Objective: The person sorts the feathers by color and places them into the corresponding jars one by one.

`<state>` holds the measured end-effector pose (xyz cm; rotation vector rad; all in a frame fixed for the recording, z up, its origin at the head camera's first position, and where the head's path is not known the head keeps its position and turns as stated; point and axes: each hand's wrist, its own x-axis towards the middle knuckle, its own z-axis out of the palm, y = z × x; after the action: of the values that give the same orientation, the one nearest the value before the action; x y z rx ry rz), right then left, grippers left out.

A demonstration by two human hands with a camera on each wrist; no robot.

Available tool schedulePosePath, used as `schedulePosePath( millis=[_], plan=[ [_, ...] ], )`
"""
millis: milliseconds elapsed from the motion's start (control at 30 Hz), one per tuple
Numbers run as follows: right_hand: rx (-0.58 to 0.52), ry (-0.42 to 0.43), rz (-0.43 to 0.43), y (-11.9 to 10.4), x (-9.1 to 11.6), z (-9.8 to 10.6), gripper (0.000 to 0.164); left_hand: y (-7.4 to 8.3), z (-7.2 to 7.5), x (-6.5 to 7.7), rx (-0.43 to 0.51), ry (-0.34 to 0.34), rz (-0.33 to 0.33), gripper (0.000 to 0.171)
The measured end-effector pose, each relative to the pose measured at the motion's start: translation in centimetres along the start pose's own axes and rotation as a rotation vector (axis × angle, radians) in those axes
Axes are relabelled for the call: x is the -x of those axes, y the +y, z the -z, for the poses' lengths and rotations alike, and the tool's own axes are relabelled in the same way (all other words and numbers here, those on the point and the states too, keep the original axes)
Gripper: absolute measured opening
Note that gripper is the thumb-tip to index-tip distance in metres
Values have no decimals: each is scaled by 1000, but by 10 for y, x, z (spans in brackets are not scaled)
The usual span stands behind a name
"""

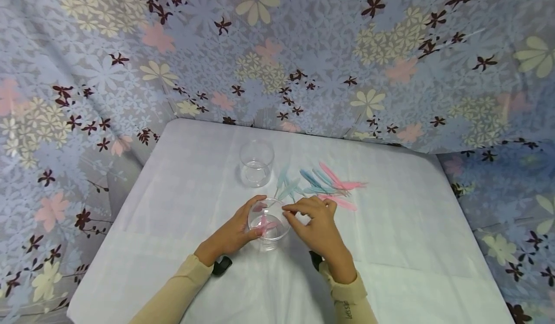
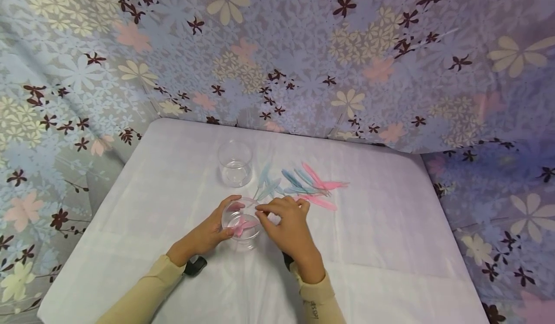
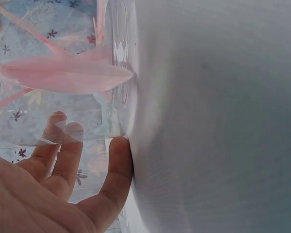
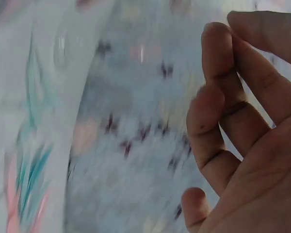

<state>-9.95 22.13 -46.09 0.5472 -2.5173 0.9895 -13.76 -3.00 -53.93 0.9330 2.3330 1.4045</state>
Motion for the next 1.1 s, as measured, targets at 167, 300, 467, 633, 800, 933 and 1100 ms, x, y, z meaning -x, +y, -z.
schedulePosePath(
  millis=[167, 300, 467, 633, 800, 933, 1100],
  plan=[
    [-90, 142, -279, 67, 5, 31, 12, -2, 0, 0, 2, 3, 8, 85],
    [107, 181, -505, 118, 15, 51, 21, 0, 1, 0, 13, 2, 7, 86],
    [289, 138, -645, 148, 21, 61, 27, 2, 1, 0, 24, 7, -2, 85],
    [317, 75, -687, 159, 19, 62, 30, 1, -1, 0, 33, 12, -9, 84],
    [350, 41, -702, 165, 16, 58, 29, -2, -3, 0, 33, 7, 2, 85],
    [366, 30, -696, 166, 14, 55, 27, -3, -3, 0, 43, 4, 17, 83],
    [386, 3, -702, 165, 13, 53, 28, -3, 0, 0, 64, -5, 26, 81]
  ],
)
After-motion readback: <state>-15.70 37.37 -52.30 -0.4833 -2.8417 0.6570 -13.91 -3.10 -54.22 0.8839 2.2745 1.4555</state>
